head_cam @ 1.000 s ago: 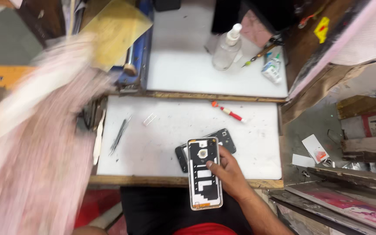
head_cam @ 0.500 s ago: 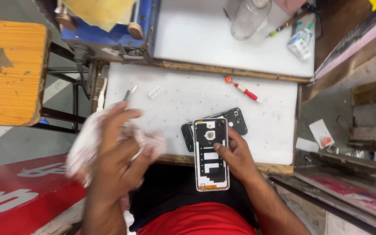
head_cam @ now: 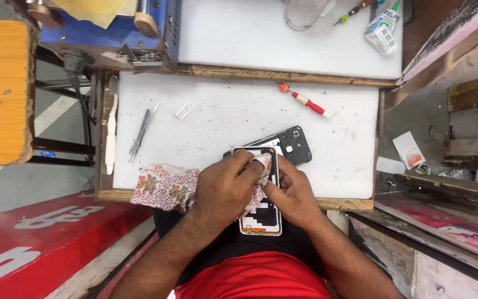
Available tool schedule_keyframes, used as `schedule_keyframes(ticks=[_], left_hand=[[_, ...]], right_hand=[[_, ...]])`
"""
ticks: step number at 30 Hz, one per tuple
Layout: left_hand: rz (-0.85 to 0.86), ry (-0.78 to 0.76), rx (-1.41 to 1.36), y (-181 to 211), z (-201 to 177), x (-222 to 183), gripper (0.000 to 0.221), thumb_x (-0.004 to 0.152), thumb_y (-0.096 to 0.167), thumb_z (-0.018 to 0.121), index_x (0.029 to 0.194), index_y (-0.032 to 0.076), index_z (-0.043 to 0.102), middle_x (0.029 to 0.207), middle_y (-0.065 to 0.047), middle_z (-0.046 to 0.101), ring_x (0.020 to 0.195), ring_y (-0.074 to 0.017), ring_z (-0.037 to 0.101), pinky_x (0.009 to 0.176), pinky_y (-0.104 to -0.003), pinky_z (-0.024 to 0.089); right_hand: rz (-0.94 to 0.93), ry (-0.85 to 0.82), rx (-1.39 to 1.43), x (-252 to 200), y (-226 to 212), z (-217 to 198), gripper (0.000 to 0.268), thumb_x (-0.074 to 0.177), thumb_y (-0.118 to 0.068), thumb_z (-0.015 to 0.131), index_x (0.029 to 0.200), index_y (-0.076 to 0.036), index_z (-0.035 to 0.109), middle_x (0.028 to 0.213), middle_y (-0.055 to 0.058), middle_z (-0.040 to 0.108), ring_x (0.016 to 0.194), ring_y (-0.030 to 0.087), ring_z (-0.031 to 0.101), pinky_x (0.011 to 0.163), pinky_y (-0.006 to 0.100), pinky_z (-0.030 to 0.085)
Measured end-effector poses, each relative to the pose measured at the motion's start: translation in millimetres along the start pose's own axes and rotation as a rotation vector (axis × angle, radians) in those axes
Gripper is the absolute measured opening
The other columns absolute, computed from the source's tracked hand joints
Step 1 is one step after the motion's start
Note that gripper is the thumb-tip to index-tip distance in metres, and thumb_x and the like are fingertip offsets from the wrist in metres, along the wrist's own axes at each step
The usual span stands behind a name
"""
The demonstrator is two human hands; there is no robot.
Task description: The person assembles a smartphone by placing the battery into the chassis, applying adhesive to the back cover, and securing the cover onto the device. They use a red-handled tool to apply adhesive and a cloth to wipe the back cover before final assembly.
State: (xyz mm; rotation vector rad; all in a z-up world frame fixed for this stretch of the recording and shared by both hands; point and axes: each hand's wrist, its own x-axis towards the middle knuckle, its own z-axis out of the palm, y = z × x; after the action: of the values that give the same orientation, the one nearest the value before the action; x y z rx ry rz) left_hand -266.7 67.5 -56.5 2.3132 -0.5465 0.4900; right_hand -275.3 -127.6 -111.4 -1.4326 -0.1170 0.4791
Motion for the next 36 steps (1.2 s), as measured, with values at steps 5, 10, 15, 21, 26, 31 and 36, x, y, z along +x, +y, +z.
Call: schedule_keyframes(ticks=[5,10,15,21,26,31,36], left_hand=[[0.012,0.019,0.05,-0.3,5.8,-1.5,0.019,0.083,0.002,0.073,0.102,0.002,0.069,0.105,-0.012,0.068,0.087,-0.0259,0.071,0.07,-0.036,0.059],[0.04,0.076,-0.078,3.2,6.3,0.5,0.022,0.09,-0.003,0.072,0.111,0.001,0.067,0.103,-0.009,0.068,0.089,-0.024,0.071,0.071,-0.036,0.059],[0.041,0.002,-0.02,10.0,1.9,3.6,0.033,0.089,0.002,0.072,0.121,0.002,0.062,0.106,-0.01,0.069,0.09,-0.0254,0.068,0.073,-0.037,0.057],[0.077,-0.222,-0.106,-10.7,-24.9,39.7,0.033,0.091,0.012,0.073,0.124,0.008,0.07,0.102,-0.006,0.066,0.091,-0.0263,0.064,0.078,-0.041,0.056],[0.232,-0.128,0.202,-46.1,55.5,112.3,0.02,0.081,0.014,0.07,0.1,0.009,0.074,0.105,-0.008,0.069,0.091,-0.027,0.071,0.071,-0.04,0.059],[0.286,-0.384,0.471,-54.4,125.2,132.6,0.012,0.072,0.015,0.072,0.083,0.01,0.075,0.092,-0.008,0.07,0.078,-0.0232,0.073,0.055,-0.04,0.059],[0.243,-0.205,0.257,-34.7,70.4,131.0,0.02,0.08,0.011,0.073,0.099,0.007,0.071,0.084,-0.008,0.071,0.076,-0.0274,0.073,0.059,-0.042,0.059]], right_hand=[[0.017,0.003,-0.038,-1.3,3.6,-1.5,0.049,0.095,0.0,0.059,0.143,0.003,0.052,0.111,0.005,0.064,0.096,0.008,0.061,0.082,0.025,0.053],[-0.037,0.05,0.013,1.2,6.7,-0.7,0.04,0.101,-0.01,0.059,0.138,0.003,0.052,0.113,0.006,0.067,0.102,0.008,0.064,0.087,0.024,0.054],[-0.046,0.103,0.031,1.7,14.8,-1.4,0.025,0.106,-0.009,0.056,0.128,0.003,0.057,0.104,0.003,0.067,0.09,0.006,0.062,0.079,0.022,0.052],[0.026,0.159,0.029,4.8,13.4,1.6,0.026,0.1,-0.001,0.054,0.126,-0.001,0.059,0.097,-0.001,0.067,0.078,0.003,0.058,0.065,0.019,0.047],[0.019,0.207,-0.054,6.2,7.6,13.9,0.022,0.097,0.002,0.059,0.119,0.001,0.061,0.097,0.0,0.069,0.083,0.003,0.063,0.072,0.02,0.052],[0.023,0.224,-0.052,5.9,3.9,14.9,0.02,0.099,0.0,0.059,0.118,0.002,0.062,0.096,0.0,0.07,0.081,0.003,0.062,0.07,0.019,0.05],[0.015,0.228,-0.041,4.6,11.8,12.0,0.022,0.097,0.002,0.06,0.118,0.002,0.064,0.094,-0.001,0.069,0.078,0.003,0.059,0.067,0.019,0.048]])
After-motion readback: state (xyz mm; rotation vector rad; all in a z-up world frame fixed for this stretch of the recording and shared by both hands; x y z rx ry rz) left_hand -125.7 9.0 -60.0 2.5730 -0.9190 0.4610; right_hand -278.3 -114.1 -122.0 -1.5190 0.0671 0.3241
